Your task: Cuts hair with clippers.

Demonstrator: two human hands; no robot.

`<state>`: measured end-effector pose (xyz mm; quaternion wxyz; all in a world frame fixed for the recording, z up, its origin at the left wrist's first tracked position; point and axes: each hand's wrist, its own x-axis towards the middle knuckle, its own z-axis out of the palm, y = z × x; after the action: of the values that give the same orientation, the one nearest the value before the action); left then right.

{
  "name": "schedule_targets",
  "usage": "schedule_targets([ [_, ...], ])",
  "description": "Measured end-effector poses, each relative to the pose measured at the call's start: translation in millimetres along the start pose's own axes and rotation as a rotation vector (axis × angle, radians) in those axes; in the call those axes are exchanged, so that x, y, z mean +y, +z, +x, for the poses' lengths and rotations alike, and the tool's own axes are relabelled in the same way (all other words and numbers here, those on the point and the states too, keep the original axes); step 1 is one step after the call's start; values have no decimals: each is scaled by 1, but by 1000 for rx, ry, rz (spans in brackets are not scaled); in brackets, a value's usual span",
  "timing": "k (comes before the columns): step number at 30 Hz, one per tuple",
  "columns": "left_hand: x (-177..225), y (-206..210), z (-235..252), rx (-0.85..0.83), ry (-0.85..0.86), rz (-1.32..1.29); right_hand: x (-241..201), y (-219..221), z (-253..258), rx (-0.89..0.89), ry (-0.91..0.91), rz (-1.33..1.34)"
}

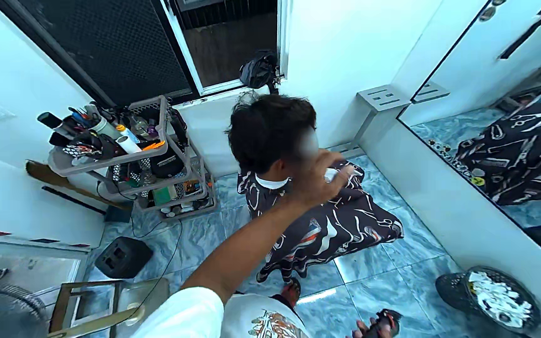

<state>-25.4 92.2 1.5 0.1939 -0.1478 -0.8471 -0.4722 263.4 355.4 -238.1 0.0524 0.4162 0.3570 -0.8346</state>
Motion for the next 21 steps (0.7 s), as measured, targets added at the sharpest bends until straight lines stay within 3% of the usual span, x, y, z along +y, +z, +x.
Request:
schedule_targets([
  [1, -5, -5, -7, -25, -94, -47, 4, 5, -8, 0, -18, -32],
  [3, -1, -27, -16, -380, -436, -183, 17, 15, -23, -38, -67, -90],
  [4, 0, -35, -22, -477, -443, -191, 25, 20, -32, -66, -89, -120],
  [5, 2, -45, -29, -446, -332, -152, 35, 24, -41, -98, -121, -154],
  [7, -12, -63, -35, -101, 51, -123, 64, 31, -64, -133, -204, -208],
  [8, -28, -69, -33, 33, 177, -173, 82, 34, -77, -120, -244, -219],
  [9, -42, -76, -33, 66, 190, -231, 102, 37, -91, -86, -283, -233],
  [10, -52, -89, -41, -58, 81, -266, 122, 41, -107, -35, -313, -240],
  [12, -69, -126, -73, -644, -250, -206, 162, 47, -139, 96, -314, -226],
  [14, -102, -141, -116, -1016, -329, -121, 197, 50, -167, 239, -264, -248],
  [18, -141, -162, -203, -1283, -323, -158, 266, 37, -196, 506, -92, -573],
  [21, -142, -180, -222, -1497, -240, -150, 290, 48, -207, 554, 22, -747],
])
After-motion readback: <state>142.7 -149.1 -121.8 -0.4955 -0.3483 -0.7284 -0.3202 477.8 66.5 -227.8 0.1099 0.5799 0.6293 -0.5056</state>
